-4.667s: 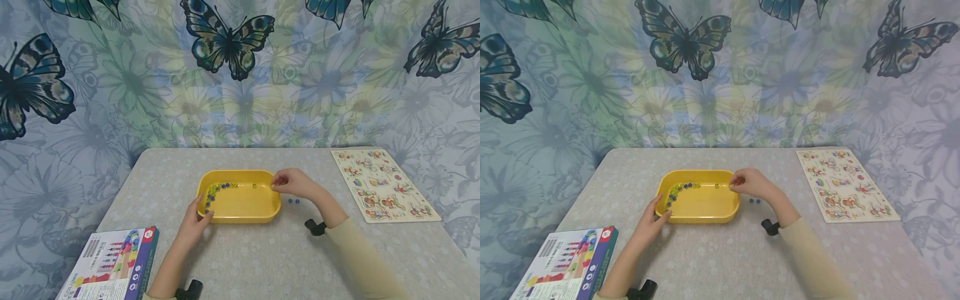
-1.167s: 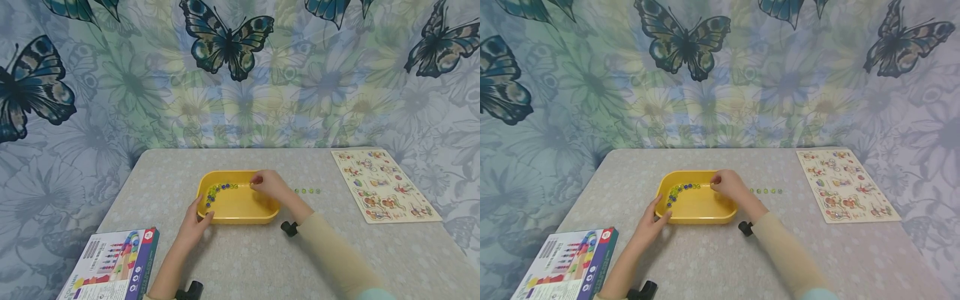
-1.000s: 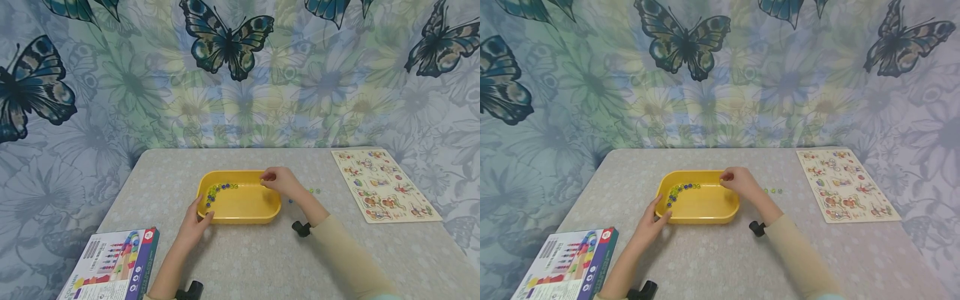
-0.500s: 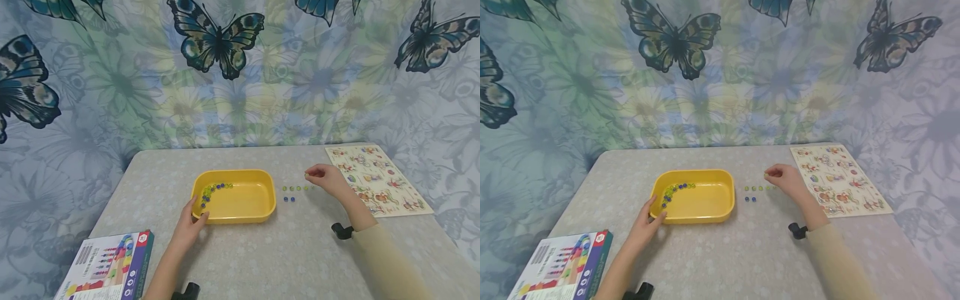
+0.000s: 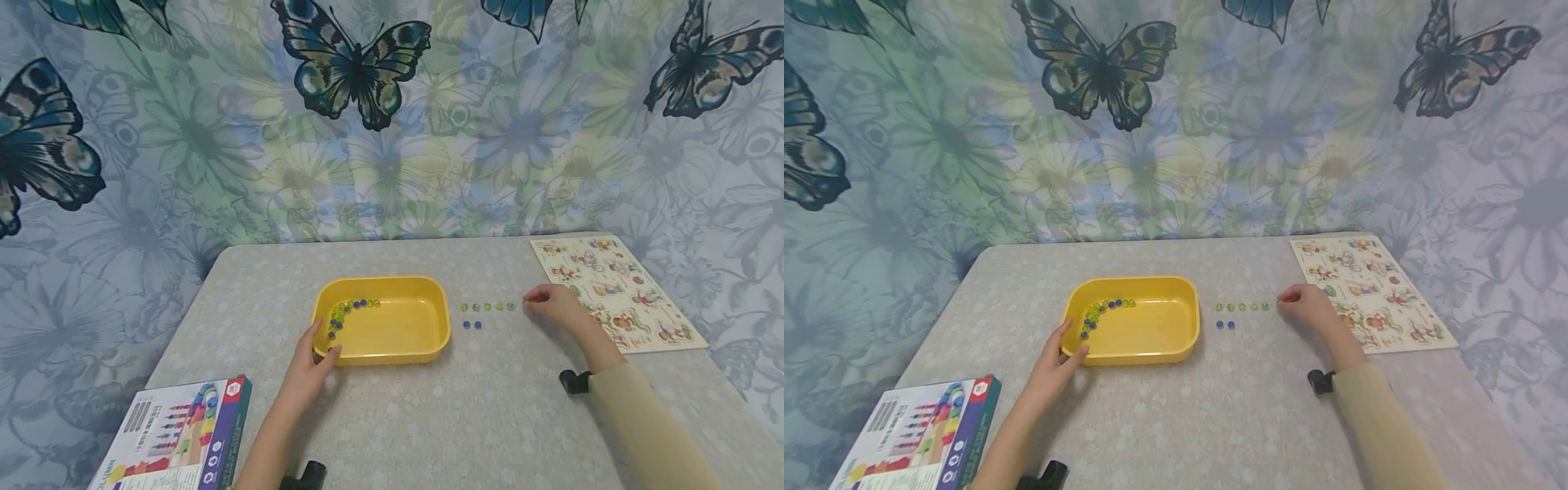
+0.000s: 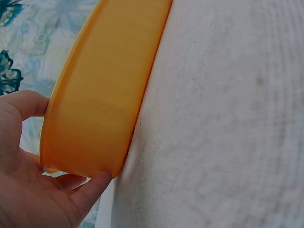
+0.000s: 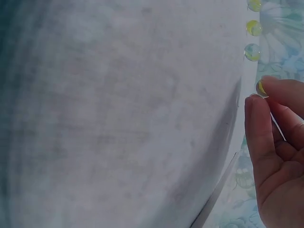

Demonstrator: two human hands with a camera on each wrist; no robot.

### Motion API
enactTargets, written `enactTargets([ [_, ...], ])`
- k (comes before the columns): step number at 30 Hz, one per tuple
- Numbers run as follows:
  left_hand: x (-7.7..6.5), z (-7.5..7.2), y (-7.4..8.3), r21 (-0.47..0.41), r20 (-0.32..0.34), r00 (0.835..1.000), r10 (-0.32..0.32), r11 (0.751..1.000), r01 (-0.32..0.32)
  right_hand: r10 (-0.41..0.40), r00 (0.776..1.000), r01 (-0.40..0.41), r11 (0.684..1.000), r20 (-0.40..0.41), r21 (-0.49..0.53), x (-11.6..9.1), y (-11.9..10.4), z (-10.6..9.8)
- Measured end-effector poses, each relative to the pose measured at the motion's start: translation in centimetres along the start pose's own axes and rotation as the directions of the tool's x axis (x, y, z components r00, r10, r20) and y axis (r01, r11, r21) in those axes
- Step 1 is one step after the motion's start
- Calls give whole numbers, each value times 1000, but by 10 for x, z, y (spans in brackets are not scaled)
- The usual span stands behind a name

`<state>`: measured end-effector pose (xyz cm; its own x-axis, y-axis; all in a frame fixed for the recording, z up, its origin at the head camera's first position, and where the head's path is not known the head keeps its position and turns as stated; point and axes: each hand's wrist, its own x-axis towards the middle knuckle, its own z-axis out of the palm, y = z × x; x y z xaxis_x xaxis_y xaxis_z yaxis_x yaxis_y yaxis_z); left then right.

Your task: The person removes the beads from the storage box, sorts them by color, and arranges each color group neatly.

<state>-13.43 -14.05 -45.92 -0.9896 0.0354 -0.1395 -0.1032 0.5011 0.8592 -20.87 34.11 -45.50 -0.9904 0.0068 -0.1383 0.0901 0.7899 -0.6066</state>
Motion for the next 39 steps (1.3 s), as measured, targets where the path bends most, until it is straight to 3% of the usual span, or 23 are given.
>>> enactTargets([
  [14, 1, 0, 1, -12, 1, 1000, -8, 1000, 8, -69, 997, 69, 998, 22, 0, 6, 3, 6],
  [30, 0, 1, 0, -16, 2, 1000, -4, 1000, 4, -43, 999, 43, 999, 19, 2, 2, -1, 3],
  [35, 0, 1, 1, -24, 1, 1000, -2, 1000, 2, -96, 995, 96, 995, -37, 9, 0, -15, -5],
  [39, 0, 0, 0, -23, -5, 1000, -10, 1000, 9, -192, 981, 192, 981, -12, 40, 1, -45, -4],
])
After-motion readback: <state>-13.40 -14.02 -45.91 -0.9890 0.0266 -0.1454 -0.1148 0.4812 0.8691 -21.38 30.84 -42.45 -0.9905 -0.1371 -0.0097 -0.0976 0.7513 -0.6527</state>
